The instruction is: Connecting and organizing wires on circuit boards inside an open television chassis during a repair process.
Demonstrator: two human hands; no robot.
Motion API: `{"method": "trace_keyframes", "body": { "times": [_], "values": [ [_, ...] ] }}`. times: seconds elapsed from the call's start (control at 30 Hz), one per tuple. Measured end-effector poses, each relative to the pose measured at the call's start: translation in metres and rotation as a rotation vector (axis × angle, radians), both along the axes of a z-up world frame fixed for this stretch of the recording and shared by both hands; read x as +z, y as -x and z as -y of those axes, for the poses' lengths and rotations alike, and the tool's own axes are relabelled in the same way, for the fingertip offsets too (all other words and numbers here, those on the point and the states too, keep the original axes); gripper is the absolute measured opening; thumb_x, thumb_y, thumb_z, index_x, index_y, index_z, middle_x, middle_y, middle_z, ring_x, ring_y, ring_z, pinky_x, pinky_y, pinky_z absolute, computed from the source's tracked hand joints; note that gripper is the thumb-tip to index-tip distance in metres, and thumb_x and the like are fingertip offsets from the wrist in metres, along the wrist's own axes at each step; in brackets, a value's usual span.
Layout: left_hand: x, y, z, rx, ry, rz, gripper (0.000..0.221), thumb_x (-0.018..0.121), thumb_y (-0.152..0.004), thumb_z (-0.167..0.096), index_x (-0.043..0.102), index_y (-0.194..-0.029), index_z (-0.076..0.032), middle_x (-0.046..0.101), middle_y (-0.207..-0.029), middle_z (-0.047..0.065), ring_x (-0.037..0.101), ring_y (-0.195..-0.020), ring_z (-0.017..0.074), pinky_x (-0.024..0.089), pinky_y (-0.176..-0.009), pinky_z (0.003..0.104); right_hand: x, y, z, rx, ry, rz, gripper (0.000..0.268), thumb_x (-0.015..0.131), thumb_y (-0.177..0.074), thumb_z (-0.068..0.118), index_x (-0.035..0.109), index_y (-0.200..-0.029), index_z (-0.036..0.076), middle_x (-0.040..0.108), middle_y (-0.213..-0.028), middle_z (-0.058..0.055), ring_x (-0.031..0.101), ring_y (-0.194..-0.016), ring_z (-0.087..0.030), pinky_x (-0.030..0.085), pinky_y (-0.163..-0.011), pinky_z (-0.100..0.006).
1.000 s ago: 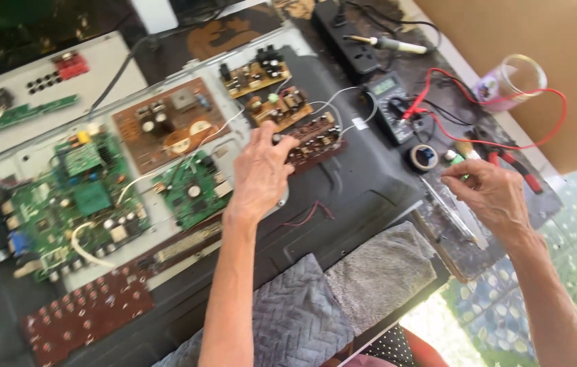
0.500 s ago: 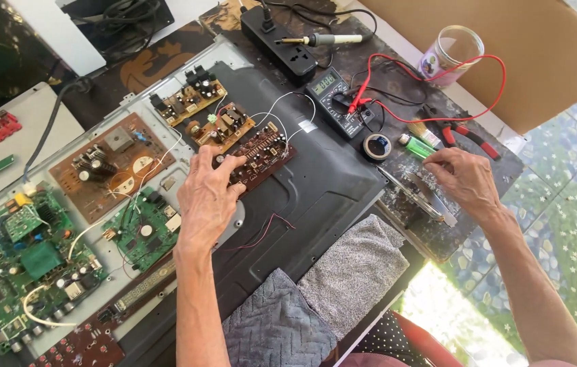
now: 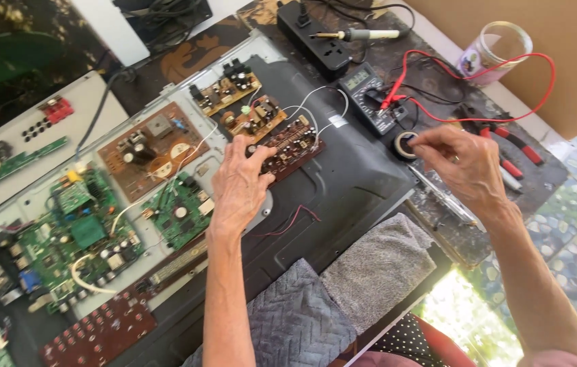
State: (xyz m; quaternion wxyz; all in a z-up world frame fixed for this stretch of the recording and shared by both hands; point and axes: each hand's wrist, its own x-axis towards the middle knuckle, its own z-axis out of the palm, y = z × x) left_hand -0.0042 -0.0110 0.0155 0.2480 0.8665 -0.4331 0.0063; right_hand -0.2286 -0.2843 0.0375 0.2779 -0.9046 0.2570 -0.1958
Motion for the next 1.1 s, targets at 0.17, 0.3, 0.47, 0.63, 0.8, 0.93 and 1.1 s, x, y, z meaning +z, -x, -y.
{"method": "trace_keyframes", "body": {
  "times": [0.17, 0.3, 0.47, 0.63, 0.8, 0.93, 1.1],
  "values": [
    [-0.013, -0.002, -0.001, 0.053, -0.068, 0.04, 0.04, 0.085, -0.078, -0.019, 0.07, -0.115, -0.022, 0.046, -0.122, 0.003, 0.054, -0.12, 0.0305, 0.063, -0.078, 0.052, 0.046, -0.082, -0.047, 0.277, -0.091, 0.183, 0.009, 0.081, -0.094, 0.014, 0.077, -0.103, 0.016, 0.07, -0.072, -0.001, 0.068, -0.064, -0.013, 0.053, -0.067, -0.026],
    [-0.013, -0.004, -0.003, 0.052, -0.029, 0.038, 0.041, 0.086, -0.075, -0.017, 0.069, -0.112, -0.021, 0.047, -0.12, 0.003, 0.055, -0.119, 0.0305, 0.062, -0.078, 0.052, 0.072, -0.14, -0.076, 0.411, -0.186, 0.194, 0.008, 0.078, -0.089, 0.009, 0.076, -0.096, 0.012, 0.067, -0.064, -0.003, 0.063, -0.055, -0.012, 0.052, -0.062, -0.027],
    [-0.012, -0.004, -0.003, 0.049, -0.04, -0.023, 0.038, 0.084, -0.077, -0.016, 0.07, -0.112, -0.021, 0.047, -0.121, 0.005, 0.053, -0.121, 0.0281, 0.062, -0.084, 0.051, 0.071, -0.166, -0.091, 0.429, -0.218, 0.04, 0.004, 0.076, -0.088, 0.007, 0.077, -0.091, 0.005, 0.072, -0.072, -0.011, 0.068, -0.059, -0.017, 0.052, -0.062, -0.032],
    [-0.006, -0.005, -0.009, 0.016, -0.003, -0.049, 0.041, 0.082, -0.08, -0.012, 0.066, -0.116, -0.019, 0.045, -0.121, 0.007, 0.054, -0.12, 0.0336, 0.059, -0.087, 0.054, 0.052, -0.17, -0.079, 0.388, -0.251, -0.061, 0.007, 0.077, -0.089, 0.009, 0.077, -0.095, 0.005, 0.073, -0.073, -0.011, 0.067, -0.06, -0.018, 0.052, -0.065, -0.032],
    [-0.002, -0.002, -0.009, 0.024, -0.005, -0.087, 0.053, 0.079, -0.081, -0.009, 0.06, -0.129, -0.024, 0.045, -0.121, 0.006, 0.054, -0.122, 0.0321, 0.058, -0.091, 0.053, 0.038, -0.171, -0.059, 0.365, -0.262, -0.024, 0.01, 0.078, -0.09, 0.01, 0.076, -0.098, 0.005, 0.073, -0.076, -0.01, 0.067, -0.061, -0.014, 0.05, -0.064, -0.028],
    [0.006, -0.001, -0.011, -0.022, 0.081, -0.163, 0.066, 0.081, -0.079, -0.005, 0.052, -0.137, -0.018, 0.047, -0.114, 0.006, 0.054, -0.115, 0.0339, 0.055, -0.088, 0.055, 0.029, -0.176, -0.048, 0.334, -0.221, -0.015, 0.01, 0.078, -0.087, 0.011, 0.077, -0.097, 0.009, 0.073, -0.075, -0.008, 0.069, -0.06, -0.014, 0.051, -0.065, -0.028],
    [0.002, -0.001, -0.013, -0.042, 0.149, -0.171, 0.066, 0.081, -0.077, -0.005, 0.051, -0.136, -0.014, 0.048, -0.112, 0.007, 0.053, -0.11, 0.0346, 0.054, -0.085, 0.052, 0.031, -0.175, -0.049, 0.314, -0.202, -0.041, 0.011, 0.077, -0.086, 0.012, 0.078, -0.098, 0.01, 0.073, -0.077, -0.007, 0.07, -0.062, -0.015, 0.051, -0.07, -0.03]
  ]
}}
